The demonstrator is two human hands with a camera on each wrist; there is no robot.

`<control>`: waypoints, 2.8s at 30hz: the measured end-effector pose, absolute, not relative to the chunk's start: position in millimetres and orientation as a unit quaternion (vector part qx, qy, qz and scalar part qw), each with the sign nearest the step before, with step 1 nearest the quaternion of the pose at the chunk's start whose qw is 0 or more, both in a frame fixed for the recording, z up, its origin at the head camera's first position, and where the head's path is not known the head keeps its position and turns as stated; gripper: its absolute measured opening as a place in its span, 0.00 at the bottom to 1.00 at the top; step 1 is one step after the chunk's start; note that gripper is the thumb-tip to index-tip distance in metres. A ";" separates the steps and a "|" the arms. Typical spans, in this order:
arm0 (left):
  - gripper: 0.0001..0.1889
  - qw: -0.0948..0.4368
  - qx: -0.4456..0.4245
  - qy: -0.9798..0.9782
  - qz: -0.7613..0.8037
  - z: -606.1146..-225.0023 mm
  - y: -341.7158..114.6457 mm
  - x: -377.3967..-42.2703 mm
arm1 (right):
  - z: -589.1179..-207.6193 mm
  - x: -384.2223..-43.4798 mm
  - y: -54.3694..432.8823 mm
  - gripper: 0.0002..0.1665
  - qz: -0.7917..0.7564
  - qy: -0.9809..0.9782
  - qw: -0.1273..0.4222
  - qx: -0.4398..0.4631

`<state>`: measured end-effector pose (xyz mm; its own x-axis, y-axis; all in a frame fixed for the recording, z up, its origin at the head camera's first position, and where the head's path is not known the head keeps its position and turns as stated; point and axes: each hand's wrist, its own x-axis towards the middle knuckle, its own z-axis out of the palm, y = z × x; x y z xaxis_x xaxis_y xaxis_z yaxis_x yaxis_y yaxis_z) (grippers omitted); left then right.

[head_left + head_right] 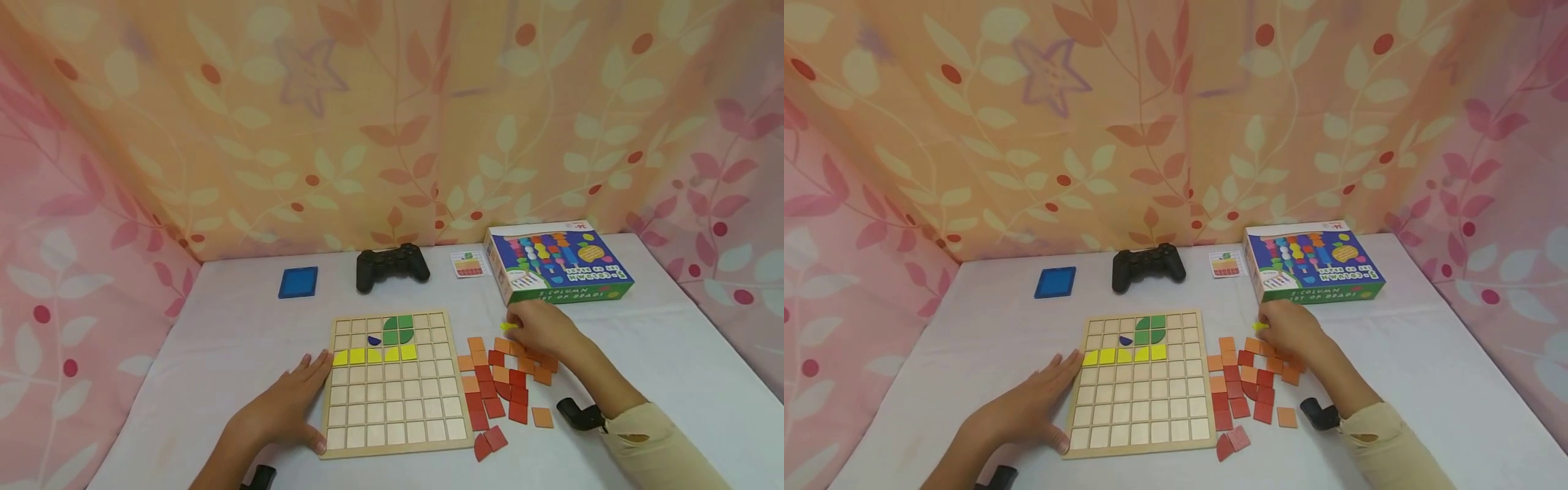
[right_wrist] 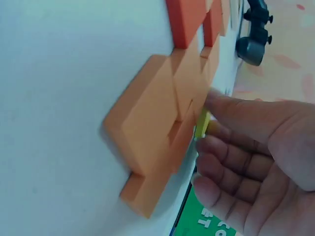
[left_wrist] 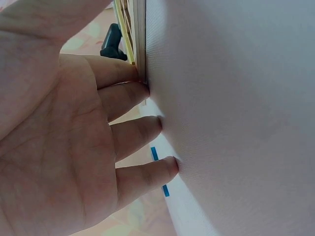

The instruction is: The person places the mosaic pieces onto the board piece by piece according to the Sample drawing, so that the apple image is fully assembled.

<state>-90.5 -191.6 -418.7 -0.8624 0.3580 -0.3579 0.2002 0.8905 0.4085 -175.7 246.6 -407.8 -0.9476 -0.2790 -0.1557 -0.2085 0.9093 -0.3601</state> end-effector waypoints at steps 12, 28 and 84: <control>0.74 0.218 0.146 0.948 0.181 -419.6 -191.5 -90.7 | -414.3 -179.9 249.1 0.16 -0.173 0.974 0.087 -0.116; 0.74 0.211 0.150 0.949 0.179 -421.6 -192.5 -91.2 | -403.7 -172.6 189.1 0.12 -0.183 0.964 0.078 -0.179; 0.74 0.214 0.148 0.949 0.178 -421.8 -191.2 -91.8 | -411.2 -161.7 121.7 0.05 -0.226 0.941 0.064 -0.245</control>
